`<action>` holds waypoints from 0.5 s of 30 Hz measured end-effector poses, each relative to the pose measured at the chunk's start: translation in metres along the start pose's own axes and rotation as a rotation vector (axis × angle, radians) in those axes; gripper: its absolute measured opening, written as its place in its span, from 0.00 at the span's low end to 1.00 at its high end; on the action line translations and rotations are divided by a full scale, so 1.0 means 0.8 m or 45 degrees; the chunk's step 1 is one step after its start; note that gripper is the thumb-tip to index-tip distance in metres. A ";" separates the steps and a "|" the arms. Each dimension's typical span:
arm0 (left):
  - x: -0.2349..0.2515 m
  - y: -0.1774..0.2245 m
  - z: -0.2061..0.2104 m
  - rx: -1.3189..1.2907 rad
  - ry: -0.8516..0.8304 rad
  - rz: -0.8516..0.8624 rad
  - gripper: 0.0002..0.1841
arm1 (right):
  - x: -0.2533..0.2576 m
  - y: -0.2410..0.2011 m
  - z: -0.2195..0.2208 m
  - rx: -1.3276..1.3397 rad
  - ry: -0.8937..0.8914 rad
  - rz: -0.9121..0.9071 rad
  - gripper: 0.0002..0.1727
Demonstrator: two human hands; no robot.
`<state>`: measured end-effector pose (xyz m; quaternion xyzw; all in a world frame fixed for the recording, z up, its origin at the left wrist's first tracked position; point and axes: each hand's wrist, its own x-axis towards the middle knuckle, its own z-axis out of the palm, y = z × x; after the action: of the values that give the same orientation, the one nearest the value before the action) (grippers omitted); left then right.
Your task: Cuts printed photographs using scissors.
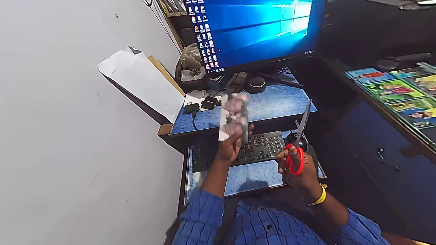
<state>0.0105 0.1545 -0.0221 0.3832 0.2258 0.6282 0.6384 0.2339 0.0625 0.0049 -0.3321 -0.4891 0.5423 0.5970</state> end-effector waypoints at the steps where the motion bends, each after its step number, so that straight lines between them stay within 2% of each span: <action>1: -0.028 0.003 -0.005 -0.051 -0.036 -0.022 0.24 | 0.002 0.002 0.000 -0.001 0.012 0.002 0.25; 3: -0.088 0.011 -0.011 -0.024 -0.090 -0.114 0.17 | 0.003 0.007 0.001 -0.047 0.025 0.006 0.23; 5: -0.127 0.019 -0.014 -0.009 -0.271 -0.228 0.16 | 0.003 0.009 0.006 -0.157 0.028 0.010 0.17; 6: -0.140 0.022 -0.013 0.009 -0.261 -0.296 0.18 | 0.001 0.008 0.007 -0.209 -0.001 0.008 0.15; 8: -0.152 0.024 -0.004 0.099 -0.085 -0.355 0.18 | -0.002 0.008 0.007 -0.303 -0.078 -0.036 0.15; 11: -0.147 0.018 -0.007 0.115 -0.068 -0.151 0.14 | -0.002 -0.001 0.011 -0.435 -0.026 -0.188 0.12; 15: -0.152 0.038 0.027 0.446 -0.081 0.009 0.27 | 0.001 -0.016 0.011 -0.454 0.059 -0.261 0.10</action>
<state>-0.0054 0.0291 -0.0088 0.5089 0.3101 0.5692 0.5664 0.2296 0.0598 0.0200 -0.3935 -0.5947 0.3758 0.5919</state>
